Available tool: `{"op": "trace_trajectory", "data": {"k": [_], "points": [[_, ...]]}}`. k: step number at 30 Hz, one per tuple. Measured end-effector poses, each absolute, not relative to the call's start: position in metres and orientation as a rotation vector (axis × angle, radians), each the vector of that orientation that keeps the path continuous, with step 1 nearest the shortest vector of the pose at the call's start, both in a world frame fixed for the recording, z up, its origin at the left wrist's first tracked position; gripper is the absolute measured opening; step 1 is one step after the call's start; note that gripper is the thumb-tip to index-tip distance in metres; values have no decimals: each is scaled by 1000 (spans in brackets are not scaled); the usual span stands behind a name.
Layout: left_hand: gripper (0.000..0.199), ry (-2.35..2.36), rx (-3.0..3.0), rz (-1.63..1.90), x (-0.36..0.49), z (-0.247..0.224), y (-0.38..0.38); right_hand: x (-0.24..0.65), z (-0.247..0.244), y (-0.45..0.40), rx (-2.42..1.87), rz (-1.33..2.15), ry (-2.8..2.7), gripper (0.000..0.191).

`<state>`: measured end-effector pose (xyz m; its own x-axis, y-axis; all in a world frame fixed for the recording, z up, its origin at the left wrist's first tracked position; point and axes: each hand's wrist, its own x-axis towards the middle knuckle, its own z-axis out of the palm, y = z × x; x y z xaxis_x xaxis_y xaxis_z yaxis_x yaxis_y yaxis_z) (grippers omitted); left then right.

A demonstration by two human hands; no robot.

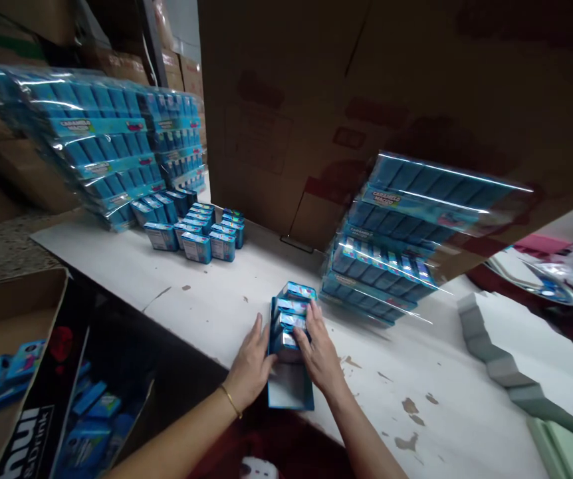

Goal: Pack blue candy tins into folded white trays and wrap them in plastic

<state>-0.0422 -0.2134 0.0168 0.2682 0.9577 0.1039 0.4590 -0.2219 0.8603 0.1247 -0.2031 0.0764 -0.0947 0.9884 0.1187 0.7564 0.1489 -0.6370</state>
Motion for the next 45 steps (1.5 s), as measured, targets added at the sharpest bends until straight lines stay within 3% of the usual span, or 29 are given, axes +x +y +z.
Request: {"op": "trace_trajectory", "data": {"k": [5,10,14,17,20,23,29,36,45], "points": [[62,1176,1729,831,-49,17,-215,125,87,-199,-1624,187,-2312,72],[44,1191,1653,976,-69,25,-192,109,106,-177,-1407,260,-2640,88],[42,1506,1742,1206,-117,34,-146,115,109,-154,-1361,270,-2685,79],[56,1970,1715,1327,-167,38,-106,118,99,-133,-1525,233,-2561,76],[64,2217,1828,1222,-206,41,-69,116,86,-119,-1499,314,-2626,83],[70,2252,2046,995,-232,48,-32,117,79,-114,-1441,421,-2688,77],[94,2494,1775,530,-296,58,30,121,75,-121,-1465,288,-2635,78],[52,2369,1960,443,-349,49,25,118,77,-121,-1453,294,-2612,73],[66,2260,2082,422,-355,37,47,121,76,-122,-1484,322,-2611,71]]}}
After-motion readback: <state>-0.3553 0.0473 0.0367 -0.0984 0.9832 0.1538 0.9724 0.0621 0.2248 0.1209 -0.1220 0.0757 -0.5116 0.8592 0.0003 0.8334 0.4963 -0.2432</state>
